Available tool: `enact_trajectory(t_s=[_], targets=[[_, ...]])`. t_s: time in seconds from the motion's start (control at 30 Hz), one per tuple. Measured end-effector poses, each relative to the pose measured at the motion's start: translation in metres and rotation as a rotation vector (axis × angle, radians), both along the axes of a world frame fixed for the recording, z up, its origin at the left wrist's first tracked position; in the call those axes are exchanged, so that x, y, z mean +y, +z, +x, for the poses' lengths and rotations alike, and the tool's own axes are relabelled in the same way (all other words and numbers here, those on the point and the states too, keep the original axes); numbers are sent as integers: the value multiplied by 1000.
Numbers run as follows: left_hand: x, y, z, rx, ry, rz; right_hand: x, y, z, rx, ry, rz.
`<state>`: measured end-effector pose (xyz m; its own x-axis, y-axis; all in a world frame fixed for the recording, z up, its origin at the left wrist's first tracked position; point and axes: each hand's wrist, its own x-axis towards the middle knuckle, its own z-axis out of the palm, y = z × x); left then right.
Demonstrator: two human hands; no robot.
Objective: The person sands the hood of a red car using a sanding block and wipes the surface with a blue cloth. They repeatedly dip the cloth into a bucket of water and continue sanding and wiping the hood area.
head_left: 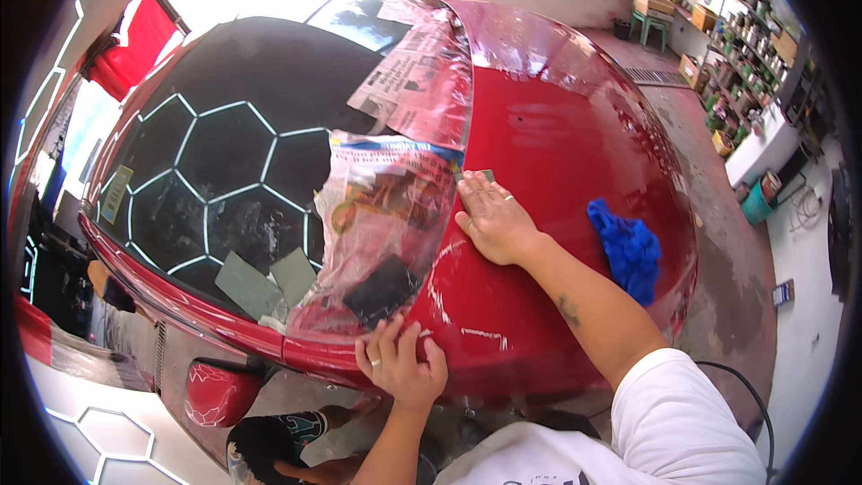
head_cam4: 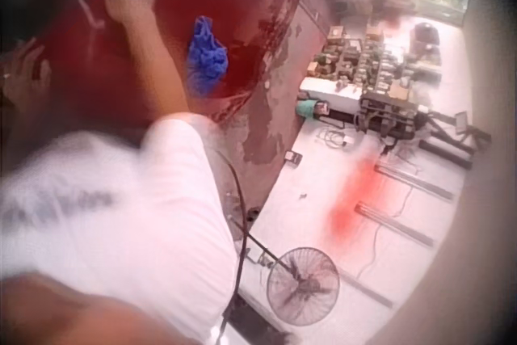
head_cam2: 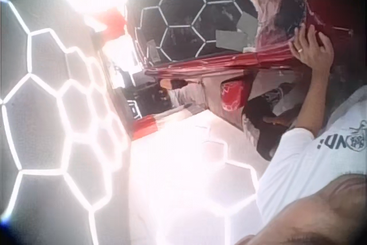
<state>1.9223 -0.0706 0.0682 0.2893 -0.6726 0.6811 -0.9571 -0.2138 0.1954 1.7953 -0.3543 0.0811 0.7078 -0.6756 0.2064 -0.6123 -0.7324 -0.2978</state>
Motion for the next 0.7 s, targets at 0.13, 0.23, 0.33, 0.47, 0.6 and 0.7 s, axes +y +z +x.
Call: enact_trajectory(t_s=[0.13, 0.23, 0.33, 0.47, 0.6, 0.7], targets=[[10, 2, -3, 56, -41, 12, 185, 3, -22, -93, 138, 14], [11, 0, -1, 90, -69, -58, 232, 14, -29, -112, 143, 81], [13, 0, 3, 78, -77, -47, 195, 15, -20, -21, 73, -21], [5, -2, 3, 59, -74, -36, 63, -4, -1, 35, -114, -16], [14, -11, 8, 61, -18, 16, -71, 1, 30, 39, -166, 68], [14, -15, 9, 39, -40, -13, -198, -1, 48, 125, -223, -1]])
